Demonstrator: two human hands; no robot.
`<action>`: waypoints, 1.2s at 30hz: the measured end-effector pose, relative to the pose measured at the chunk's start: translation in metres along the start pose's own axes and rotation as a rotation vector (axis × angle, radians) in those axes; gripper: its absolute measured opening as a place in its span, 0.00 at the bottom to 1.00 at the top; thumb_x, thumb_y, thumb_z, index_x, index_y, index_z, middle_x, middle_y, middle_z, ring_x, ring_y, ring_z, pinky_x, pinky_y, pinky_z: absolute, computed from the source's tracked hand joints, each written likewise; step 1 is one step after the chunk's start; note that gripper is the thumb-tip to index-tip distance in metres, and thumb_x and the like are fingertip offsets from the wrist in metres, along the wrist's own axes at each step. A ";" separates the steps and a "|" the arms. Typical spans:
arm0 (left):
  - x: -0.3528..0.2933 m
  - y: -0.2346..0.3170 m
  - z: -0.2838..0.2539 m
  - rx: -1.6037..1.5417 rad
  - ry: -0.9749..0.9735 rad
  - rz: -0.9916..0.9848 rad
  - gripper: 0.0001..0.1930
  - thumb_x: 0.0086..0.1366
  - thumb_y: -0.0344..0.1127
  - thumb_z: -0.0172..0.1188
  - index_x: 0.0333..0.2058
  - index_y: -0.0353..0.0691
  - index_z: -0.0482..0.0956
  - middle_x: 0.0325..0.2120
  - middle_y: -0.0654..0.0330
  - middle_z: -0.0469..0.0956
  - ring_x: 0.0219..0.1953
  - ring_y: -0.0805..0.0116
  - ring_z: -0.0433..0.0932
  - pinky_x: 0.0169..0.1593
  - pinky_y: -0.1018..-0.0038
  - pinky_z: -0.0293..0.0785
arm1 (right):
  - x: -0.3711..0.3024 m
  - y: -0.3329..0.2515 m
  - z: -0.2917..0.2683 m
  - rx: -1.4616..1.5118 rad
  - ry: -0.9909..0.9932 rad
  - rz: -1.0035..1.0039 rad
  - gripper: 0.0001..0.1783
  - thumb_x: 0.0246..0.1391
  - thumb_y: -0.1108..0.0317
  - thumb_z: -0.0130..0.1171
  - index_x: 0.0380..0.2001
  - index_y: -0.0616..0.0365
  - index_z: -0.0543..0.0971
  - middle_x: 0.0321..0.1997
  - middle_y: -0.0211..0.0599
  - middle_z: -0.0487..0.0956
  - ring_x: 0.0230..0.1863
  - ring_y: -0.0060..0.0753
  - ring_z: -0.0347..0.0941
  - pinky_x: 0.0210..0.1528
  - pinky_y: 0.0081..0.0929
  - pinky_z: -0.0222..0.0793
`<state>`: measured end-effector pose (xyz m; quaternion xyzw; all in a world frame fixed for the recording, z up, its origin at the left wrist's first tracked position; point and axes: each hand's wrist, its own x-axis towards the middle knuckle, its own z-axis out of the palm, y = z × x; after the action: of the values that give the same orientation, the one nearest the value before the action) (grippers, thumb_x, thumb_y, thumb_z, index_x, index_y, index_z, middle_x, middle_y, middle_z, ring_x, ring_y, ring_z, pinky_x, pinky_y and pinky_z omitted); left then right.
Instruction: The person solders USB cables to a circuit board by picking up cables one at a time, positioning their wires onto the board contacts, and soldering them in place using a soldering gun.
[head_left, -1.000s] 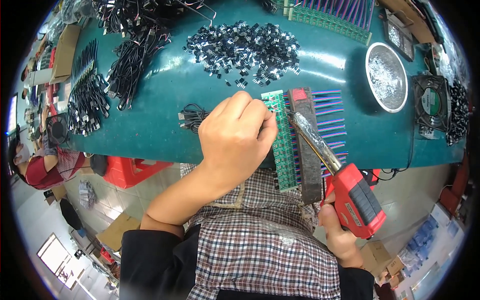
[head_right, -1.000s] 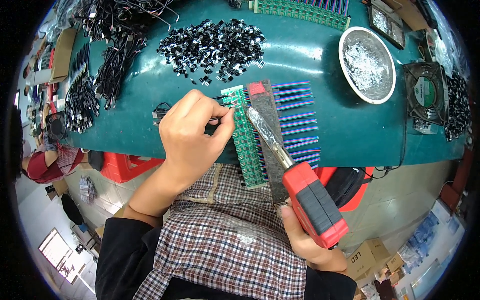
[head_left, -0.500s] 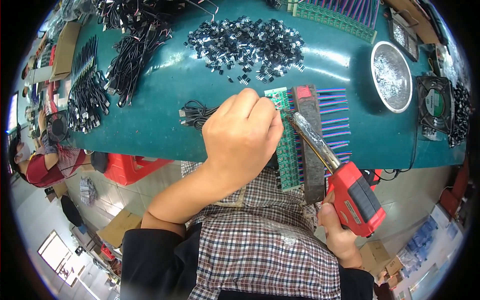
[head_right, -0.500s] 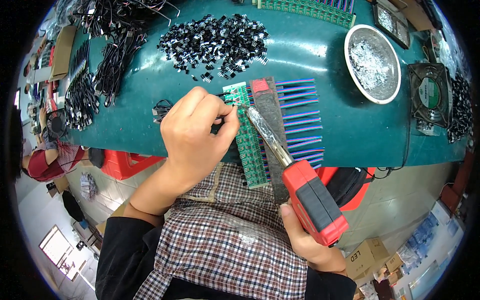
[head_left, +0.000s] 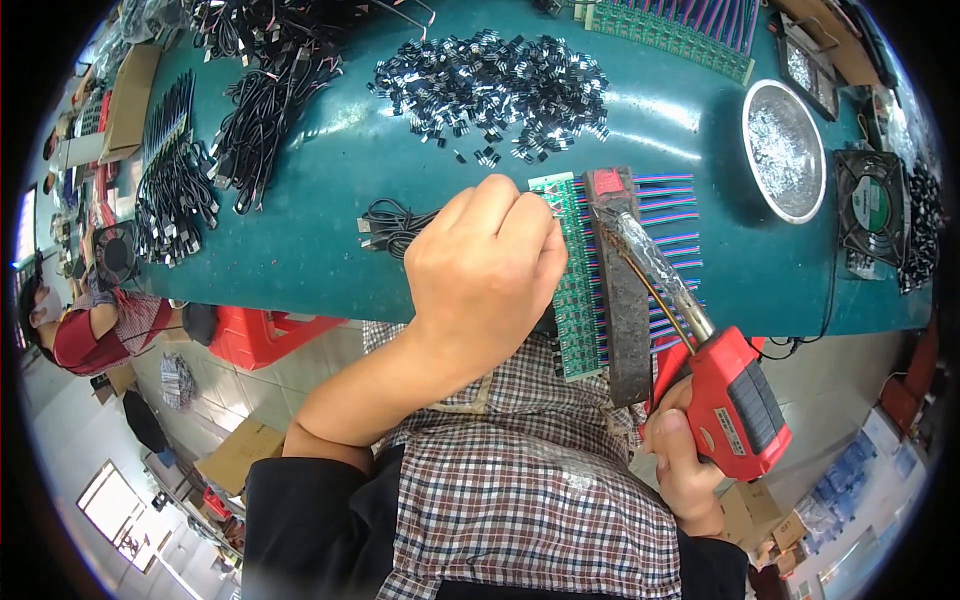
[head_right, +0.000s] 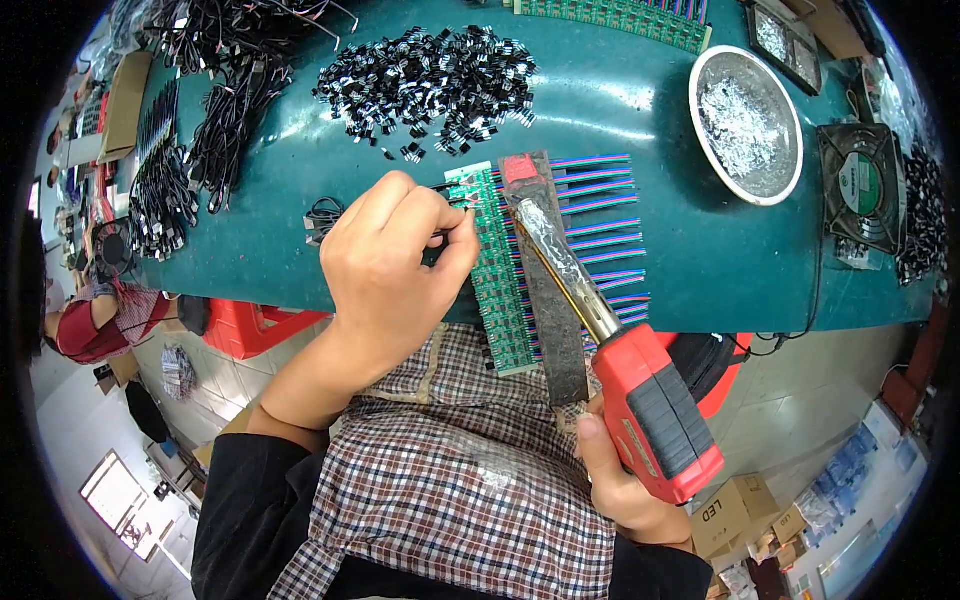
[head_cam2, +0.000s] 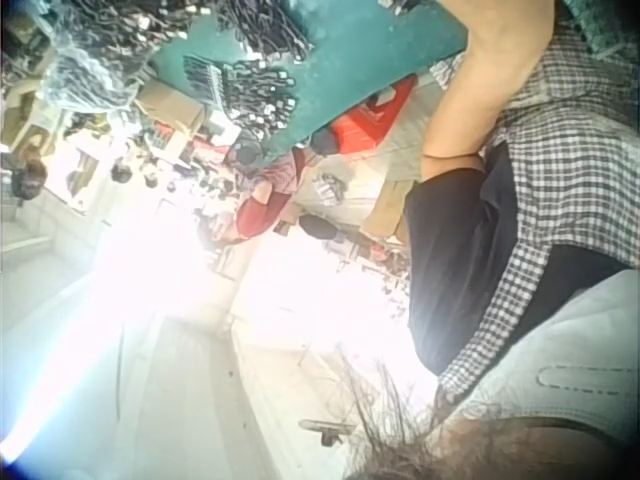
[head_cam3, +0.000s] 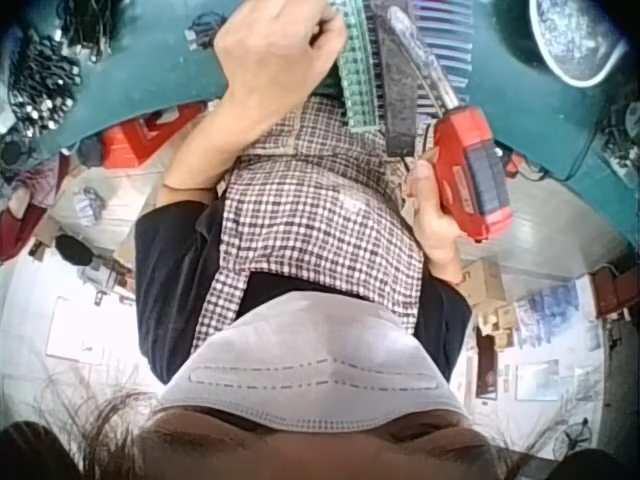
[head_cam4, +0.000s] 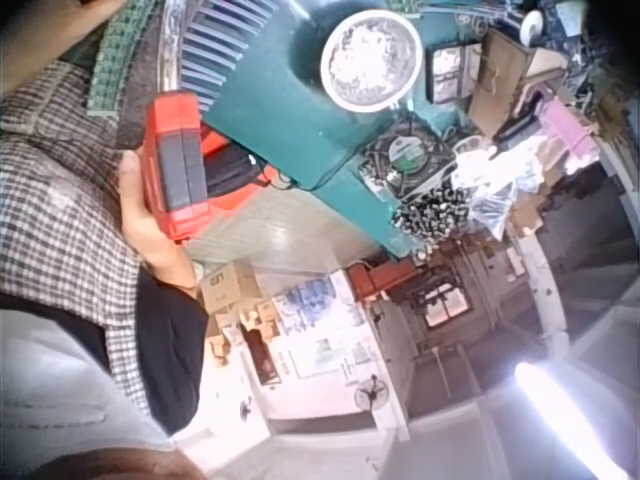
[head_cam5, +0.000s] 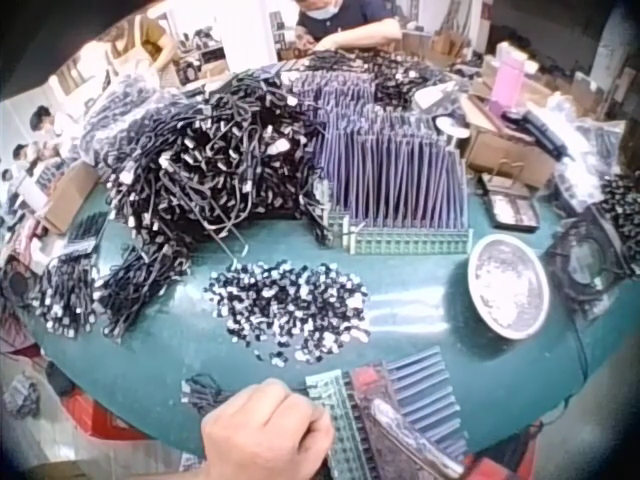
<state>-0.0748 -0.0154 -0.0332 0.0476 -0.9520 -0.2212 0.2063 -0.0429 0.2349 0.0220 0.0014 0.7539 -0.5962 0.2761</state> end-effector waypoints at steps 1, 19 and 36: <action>0.000 0.000 0.000 0.000 -0.001 0.001 0.11 0.49 0.27 0.66 0.22 0.43 0.70 0.22 0.60 0.67 0.23 0.62 0.72 0.25 0.66 0.69 | 0.000 0.001 0.000 0.007 -0.003 0.009 0.07 0.62 0.72 0.54 0.38 0.62 0.68 0.23 0.31 0.68 0.14 0.16 0.58 0.19 0.21 0.60; 0.022 -0.020 -0.024 -0.224 -0.240 0.027 0.06 0.50 0.25 0.72 0.25 0.40 0.83 0.23 0.64 0.77 0.23 0.73 0.77 0.24 0.78 0.69 | -0.005 -0.007 0.007 0.120 0.013 0.105 0.10 0.63 0.70 0.54 0.42 0.65 0.69 0.15 0.26 0.64 0.13 0.16 0.55 0.19 0.21 0.59; 0.027 -0.012 -0.024 -0.091 -0.235 0.121 0.07 0.46 0.25 0.71 0.23 0.41 0.80 0.22 0.63 0.75 0.25 0.65 0.78 0.28 0.70 0.72 | -0.004 0.001 0.005 0.053 -0.069 0.105 0.04 0.64 0.73 0.51 0.36 0.64 0.70 0.22 0.31 0.68 0.14 0.16 0.57 0.20 0.21 0.62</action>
<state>-0.0892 -0.0412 -0.0088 -0.0456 -0.9597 -0.2555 0.1081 -0.0365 0.2322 0.0219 0.0278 0.7269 -0.6001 0.3326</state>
